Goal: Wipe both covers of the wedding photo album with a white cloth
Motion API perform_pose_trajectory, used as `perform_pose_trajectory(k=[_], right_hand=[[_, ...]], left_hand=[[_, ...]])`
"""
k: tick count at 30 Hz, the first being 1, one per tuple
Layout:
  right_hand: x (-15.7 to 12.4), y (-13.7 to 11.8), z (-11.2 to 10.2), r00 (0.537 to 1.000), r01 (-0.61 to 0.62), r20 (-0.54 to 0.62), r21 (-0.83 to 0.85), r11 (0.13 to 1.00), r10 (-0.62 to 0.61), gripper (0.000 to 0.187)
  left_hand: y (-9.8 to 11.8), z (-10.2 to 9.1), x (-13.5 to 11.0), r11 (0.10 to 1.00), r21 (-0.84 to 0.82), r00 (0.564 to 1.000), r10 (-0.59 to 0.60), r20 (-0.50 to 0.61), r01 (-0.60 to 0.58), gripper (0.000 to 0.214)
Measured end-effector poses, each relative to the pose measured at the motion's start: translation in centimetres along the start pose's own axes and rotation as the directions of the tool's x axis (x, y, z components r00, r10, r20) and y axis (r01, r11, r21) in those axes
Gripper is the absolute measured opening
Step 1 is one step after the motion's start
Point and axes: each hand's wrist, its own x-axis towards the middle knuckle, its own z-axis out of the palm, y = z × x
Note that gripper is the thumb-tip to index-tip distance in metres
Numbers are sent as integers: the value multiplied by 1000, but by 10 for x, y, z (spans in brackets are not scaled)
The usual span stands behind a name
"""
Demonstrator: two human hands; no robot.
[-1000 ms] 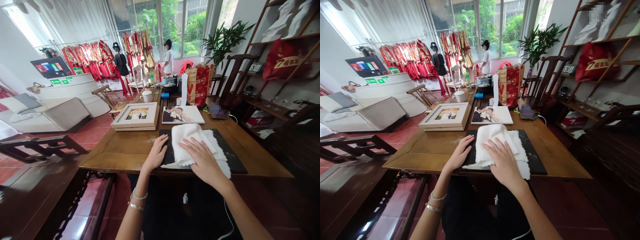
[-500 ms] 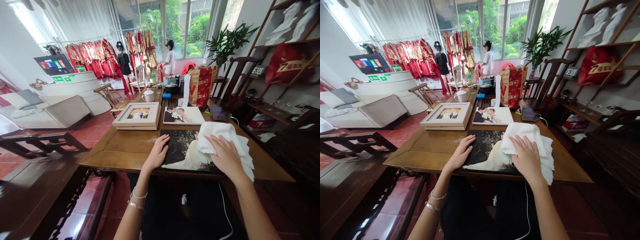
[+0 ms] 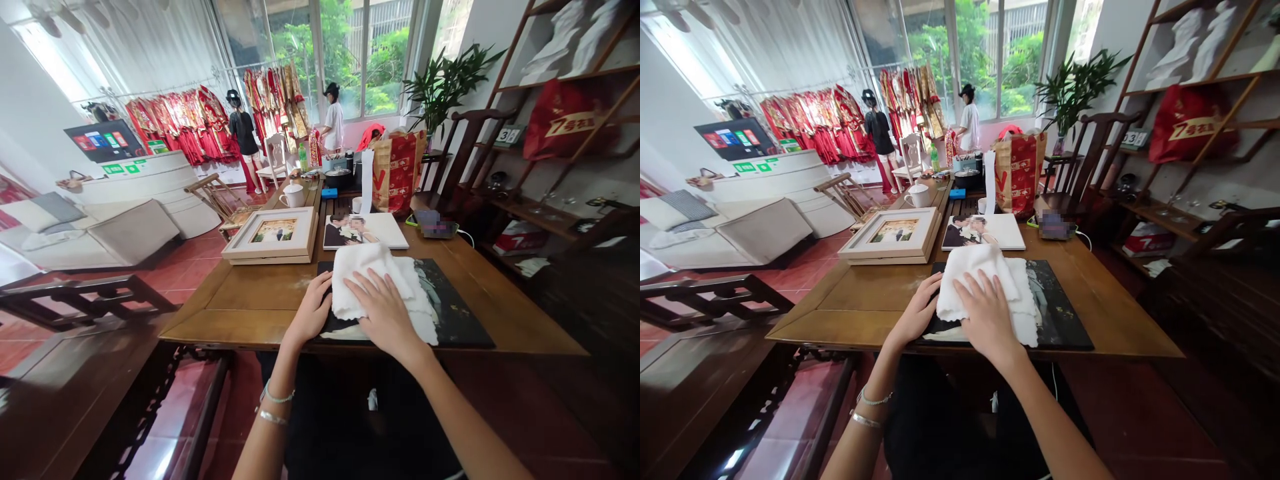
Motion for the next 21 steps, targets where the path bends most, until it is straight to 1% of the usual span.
perform_pose_trajectory(k=[2,4,7,10,13,15,17,21], right_hand=[[-1,15,-6,999,7,43,44,999,-9,73],[-4,34,-12,998,-23,55,48,999,20,74],[-12,65,-16,994,-112,11,-9,994,112,70],[-22,93,-15,981,-191,-31,-62,980,189,66],[-29,112,-14,970,-242,-52,-87,966,239,63],[-29,117,-13,960,-279,-61,-95,956,274,60],[-25,116,-12,947,-320,-81,-114,941,312,58],[-8,98,-8,926,-374,-131,-183,909,354,53]], left_hand=[[-2,0,-1,1000,-8,1000,1,-4,-1,40],[-3,-1,-2,999,-29,1000,14,-12,-14,39],[-4,-1,-3,999,-43,1000,19,-19,-20,39],[-4,-2,-4,999,-38,1000,10,-20,-10,39],[-4,-2,-4,999,-37,1000,7,-14,-7,39],[-4,-3,-4,999,-35,1000,8,-10,-8,39],[-4,-3,-4,999,-33,1000,9,-11,-9,39],[-4,-2,-4,999,-27,999,20,-27,-21,38]])
